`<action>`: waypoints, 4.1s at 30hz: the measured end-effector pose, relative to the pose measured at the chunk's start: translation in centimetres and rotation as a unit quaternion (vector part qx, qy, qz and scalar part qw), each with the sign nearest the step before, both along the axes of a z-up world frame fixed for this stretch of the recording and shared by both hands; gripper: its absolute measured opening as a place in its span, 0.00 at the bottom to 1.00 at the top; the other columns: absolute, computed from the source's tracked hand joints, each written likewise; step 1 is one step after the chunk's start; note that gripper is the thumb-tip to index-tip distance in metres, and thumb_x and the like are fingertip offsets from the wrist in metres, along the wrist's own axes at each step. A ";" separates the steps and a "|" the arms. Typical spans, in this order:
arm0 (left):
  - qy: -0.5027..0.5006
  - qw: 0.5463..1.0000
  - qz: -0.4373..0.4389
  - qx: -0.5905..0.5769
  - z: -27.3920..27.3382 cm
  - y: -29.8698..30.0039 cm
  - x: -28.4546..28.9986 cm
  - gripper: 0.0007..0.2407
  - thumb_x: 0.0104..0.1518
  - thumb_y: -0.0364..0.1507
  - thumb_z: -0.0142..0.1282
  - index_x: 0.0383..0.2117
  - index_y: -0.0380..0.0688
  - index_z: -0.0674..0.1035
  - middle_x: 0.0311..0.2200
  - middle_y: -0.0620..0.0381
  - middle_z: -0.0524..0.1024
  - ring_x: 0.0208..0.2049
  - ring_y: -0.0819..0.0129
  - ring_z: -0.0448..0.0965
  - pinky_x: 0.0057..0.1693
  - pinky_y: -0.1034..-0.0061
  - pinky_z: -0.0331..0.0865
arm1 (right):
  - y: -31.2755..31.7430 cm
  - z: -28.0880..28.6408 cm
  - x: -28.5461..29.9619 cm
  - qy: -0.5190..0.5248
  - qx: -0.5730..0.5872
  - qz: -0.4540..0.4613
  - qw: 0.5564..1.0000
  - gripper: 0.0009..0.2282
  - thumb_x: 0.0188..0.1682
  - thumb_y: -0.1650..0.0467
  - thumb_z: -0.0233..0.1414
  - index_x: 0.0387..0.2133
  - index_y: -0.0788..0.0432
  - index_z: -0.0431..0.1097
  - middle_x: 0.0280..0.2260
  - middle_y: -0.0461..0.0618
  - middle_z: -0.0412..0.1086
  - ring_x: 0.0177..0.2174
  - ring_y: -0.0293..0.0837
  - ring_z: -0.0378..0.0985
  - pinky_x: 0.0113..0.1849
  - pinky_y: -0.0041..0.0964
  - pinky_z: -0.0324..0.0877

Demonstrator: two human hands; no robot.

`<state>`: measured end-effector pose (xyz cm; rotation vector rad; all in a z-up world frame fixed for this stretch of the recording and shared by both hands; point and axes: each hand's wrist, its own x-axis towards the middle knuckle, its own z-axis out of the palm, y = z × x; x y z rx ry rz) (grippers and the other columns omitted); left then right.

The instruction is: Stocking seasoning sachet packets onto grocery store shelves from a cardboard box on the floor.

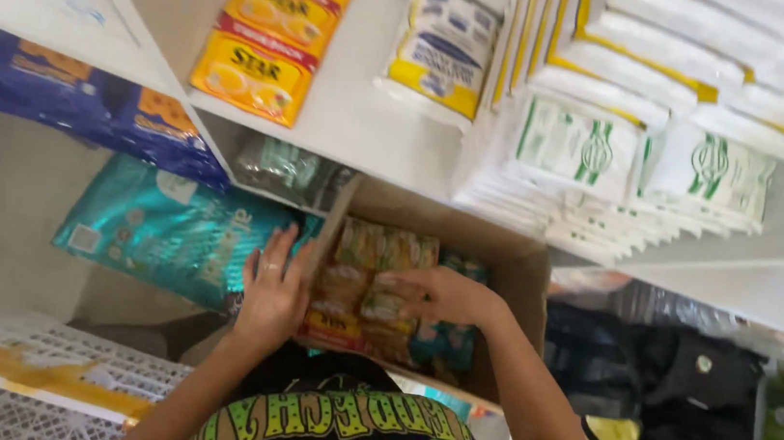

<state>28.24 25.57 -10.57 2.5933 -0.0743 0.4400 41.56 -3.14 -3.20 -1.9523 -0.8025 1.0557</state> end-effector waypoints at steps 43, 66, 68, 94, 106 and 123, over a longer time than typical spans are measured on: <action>0.157 0.981 -0.099 -0.052 -5.7 -3.4 -8.4 0.18 0.53 0.25 0.60 0.52 0.44 0.78 0.41 0.48 0.81 0.51 0.53 0.75 0.53 0.55 0.66 | -0.8 -23.1 -4.8 -0.332 0.023 -0.109 0.937 0.09 0.37 0.77 0.58 0.33 0.59 0.78 0.35 0.56 0.78 0.36 0.56 0.80 0.38 0.48 0.74; -0.055 0.881 -0.292 -0.368 15.1 -10.7 -1.1 0.07 0.62 0.25 0.58 0.43 0.36 0.79 0.40 0.50 0.80 0.42 0.61 0.81 0.50 0.73 0.74 | -10.3 13.3 -9.2 -0.239 0.483 -0.318 0.780 0.04 0.60 0.74 0.51 0.39 0.65 0.69 0.40 0.50 0.68 0.41 0.41 0.68 0.47 0.33 0.65; -0.065 0.891 -0.275 -0.356 14.5 -11.9 -1.9 0.06 0.61 0.25 0.58 0.41 0.35 0.79 0.38 0.50 0.80 0.41 0.60 0.81 0.50 0.73 0.73 | -10.8 12.9 -9.7 -0.230 0.496 -0.317 0.775 0.04 0.60 0.73 0.51 0.39 0.64 0.68 0.40 0.50 0.68 0.41 0.41 0.68 0.47 0.33 0.65; -0.228 0.666 -0.017 -0.710 23.5 -9.5 -12.3 0.09 0.69 0.26 0.46 0.52 0.42 0.73 0.46 0.56 0.78 0.46 0.69 0.80 0.54 0.71 0.76 | -10.7 12.9 -25.9 -0.019 0.657 -0.175 0.733 0.10 0.53 0.73 0.57 0.30 0.54 0.60 0.32 0.46 0.60 0.37 0.46 0.61 0.49 0.44 0.65; -0.392 0.698 -0.249 -0.546 43.4 -8.0 -21.8 0.04 0.74 0.21 0.45 0.48 0.38 0.73 0.43 0.59 0.78 0.41 0.79 0.78 0.49 0.81 0.73 | -7.8 16.4 -32.1 0.101 0.524 -0.062 0.843 0.17 0.46 0.76 0.55 0.50 0.60 0.64 0.57 0.56 0.61 0.57 0.55 0.66 0.53 0.51 0.68; -0.400 0.863 -0.172 -0.257 41.2 -2.3 -29.3 0.07 0.68 0.16 0.47 0.47 0.36 0.75 0.38 0.53 0.79 0.39 0.72 0.82 0.49 0.79 0.75 | 3.9 31.5 -34.1 -0.245 0.528 -0.235 0.779 0.13 0.58 0.74 0.56 0.53 0.65 0.68 0.46 0.49 0.72 0.44 0.39 0.76 0.43 0.34 0.74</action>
